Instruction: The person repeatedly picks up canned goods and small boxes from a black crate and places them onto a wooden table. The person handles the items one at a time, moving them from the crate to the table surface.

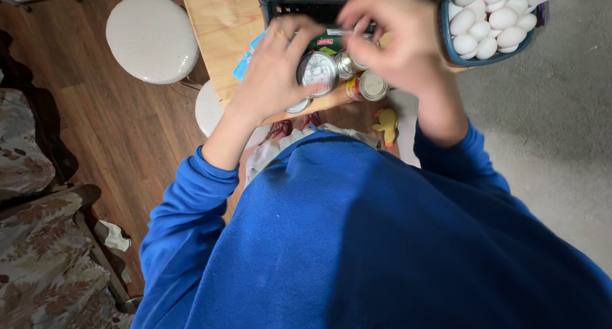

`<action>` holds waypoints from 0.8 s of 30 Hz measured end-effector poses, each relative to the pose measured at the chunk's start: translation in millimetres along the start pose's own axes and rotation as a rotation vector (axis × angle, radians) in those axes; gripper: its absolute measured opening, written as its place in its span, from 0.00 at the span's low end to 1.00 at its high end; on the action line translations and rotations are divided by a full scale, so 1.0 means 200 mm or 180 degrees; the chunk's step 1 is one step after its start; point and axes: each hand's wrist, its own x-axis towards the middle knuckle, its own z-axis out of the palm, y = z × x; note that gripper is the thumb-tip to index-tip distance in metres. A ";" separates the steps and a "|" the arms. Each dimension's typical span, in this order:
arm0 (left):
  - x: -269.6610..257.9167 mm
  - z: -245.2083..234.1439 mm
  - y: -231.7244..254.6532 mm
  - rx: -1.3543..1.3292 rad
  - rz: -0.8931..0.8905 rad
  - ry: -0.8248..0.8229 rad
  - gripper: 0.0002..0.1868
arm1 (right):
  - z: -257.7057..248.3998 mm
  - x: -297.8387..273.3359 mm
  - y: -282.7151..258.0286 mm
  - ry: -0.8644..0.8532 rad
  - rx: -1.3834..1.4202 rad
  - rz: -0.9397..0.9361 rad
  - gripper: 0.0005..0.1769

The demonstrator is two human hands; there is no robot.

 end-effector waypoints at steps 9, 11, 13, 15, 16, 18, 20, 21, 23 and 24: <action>-0.17 0.28 -0.21 -0.0588 -0.0554 -0.0452 0.42 | 0.14 -0.26 0.07 -0.0446 0.0467 0.1005 0.14; -0.16 0.28 -0.25 -0.0691 -0.0634 -0.0222 0.41 | 0.13 -0.30 0.08 -0.0365 0.0535 0.1161 0.14; -0.15 0.26 -0.25 -0.1124 -0.0833 -0.0123 0.39 | 0.11 -0.33 0.09 -0.0236 0.0618 0.1325 0.16; -0.11 0.22 -0.22 -0.1439 -0.1039 -0.0081 0.37 | 0.09 -0.35 0.08 -0.0200 0.0644 0.1355 0.19; -0.09 0.19 -0.19 -0.1538 -0.1148 -0.0091 0.37 | 0.08 -0.35 0.07 -0.0227 0.0630 0.1306 0.20; -0.03 0.14 -0.14 -0.1698 -0.1163 -0.0107 0.38 | 0.07 -0.35 0.03 -0.0342 0.0660 0.1203 0.28; 0.03 0.09 -0.06 -0.1822 -0.0992 -0.0137 0.40 | 0.07 -0.34 -0.03 -0.0515 0.0761 0.1109 0.40; 0.06 0.07 -0.01 -0.1769 -0.0882 -0.0111 0.41 | 0.07 -0.33 -0.05 -0.0412 0.0627 0.0929 0.45; 0.12 0.05 0.08 -0.1660 -0.0663 -0.0059 0.43 | 0.08 -0.29 -0.11 -0.0210 0.0362 0.0564 0.54; 0.15 0.04 0.12 -0.1554 -0.0517 0.0002 0.44 | 0.06 -0.27 -0.13 -0.0044 0.0372 0.0579 0.54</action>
